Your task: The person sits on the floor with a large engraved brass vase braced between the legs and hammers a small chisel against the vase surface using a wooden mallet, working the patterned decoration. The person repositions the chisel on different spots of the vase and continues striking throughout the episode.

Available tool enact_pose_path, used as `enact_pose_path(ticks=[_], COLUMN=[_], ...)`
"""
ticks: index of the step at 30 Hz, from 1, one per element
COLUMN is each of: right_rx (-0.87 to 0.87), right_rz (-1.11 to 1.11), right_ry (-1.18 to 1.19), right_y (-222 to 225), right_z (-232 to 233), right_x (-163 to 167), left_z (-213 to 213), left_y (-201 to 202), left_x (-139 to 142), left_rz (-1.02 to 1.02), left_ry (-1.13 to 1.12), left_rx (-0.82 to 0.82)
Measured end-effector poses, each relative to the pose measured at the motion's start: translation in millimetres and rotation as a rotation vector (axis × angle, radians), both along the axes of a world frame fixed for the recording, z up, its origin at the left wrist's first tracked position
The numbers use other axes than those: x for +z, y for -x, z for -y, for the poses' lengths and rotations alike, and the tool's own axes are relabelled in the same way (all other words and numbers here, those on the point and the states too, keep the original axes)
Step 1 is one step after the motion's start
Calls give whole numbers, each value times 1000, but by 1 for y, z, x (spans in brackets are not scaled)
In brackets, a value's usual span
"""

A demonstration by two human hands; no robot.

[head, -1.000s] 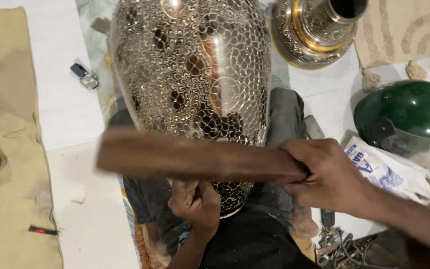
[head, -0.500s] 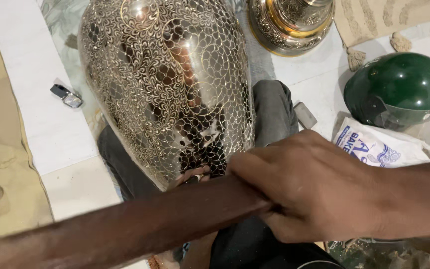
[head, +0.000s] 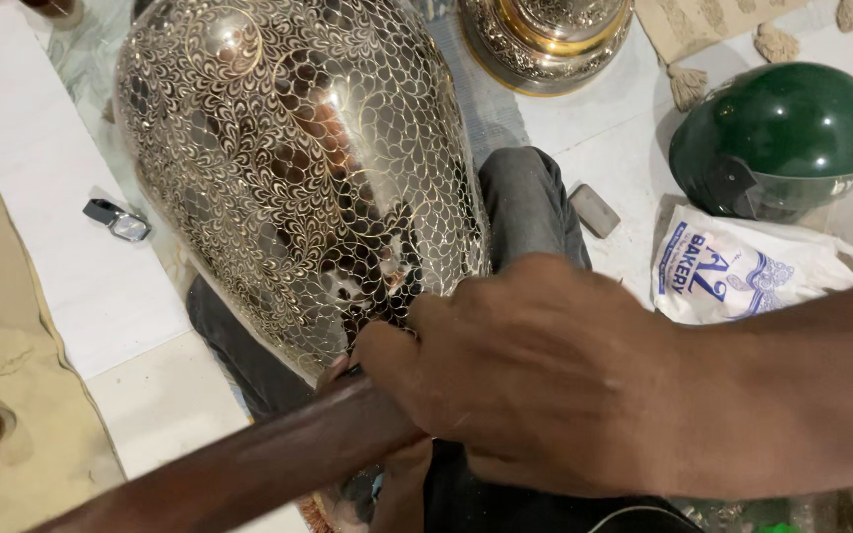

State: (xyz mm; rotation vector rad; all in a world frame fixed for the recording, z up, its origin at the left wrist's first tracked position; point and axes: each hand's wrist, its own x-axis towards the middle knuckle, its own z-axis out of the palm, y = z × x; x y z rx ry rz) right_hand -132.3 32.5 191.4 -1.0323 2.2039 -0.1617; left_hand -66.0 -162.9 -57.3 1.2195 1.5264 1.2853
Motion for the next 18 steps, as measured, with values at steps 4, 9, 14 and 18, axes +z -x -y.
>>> enact_pose_path(ticks=[4,9,14,18], right_rx=[104,-39,-10,112], right_rz=[-102,175,-10,-90], right_ry=[-161,-122,-149,-220], right_y=[2,9,12,13], right_z=[5,11,13,11], right_x=[0,2,4,3], left_z=[0,-22,-69,-75], left_y=[-17,-12,-51,-86], left_x=[-18,13,-1,-44], left_rz=[449,-108,-233,-290], left_ry=[283,-232,-225,-181], left_rx=[319,395,1763,1801])
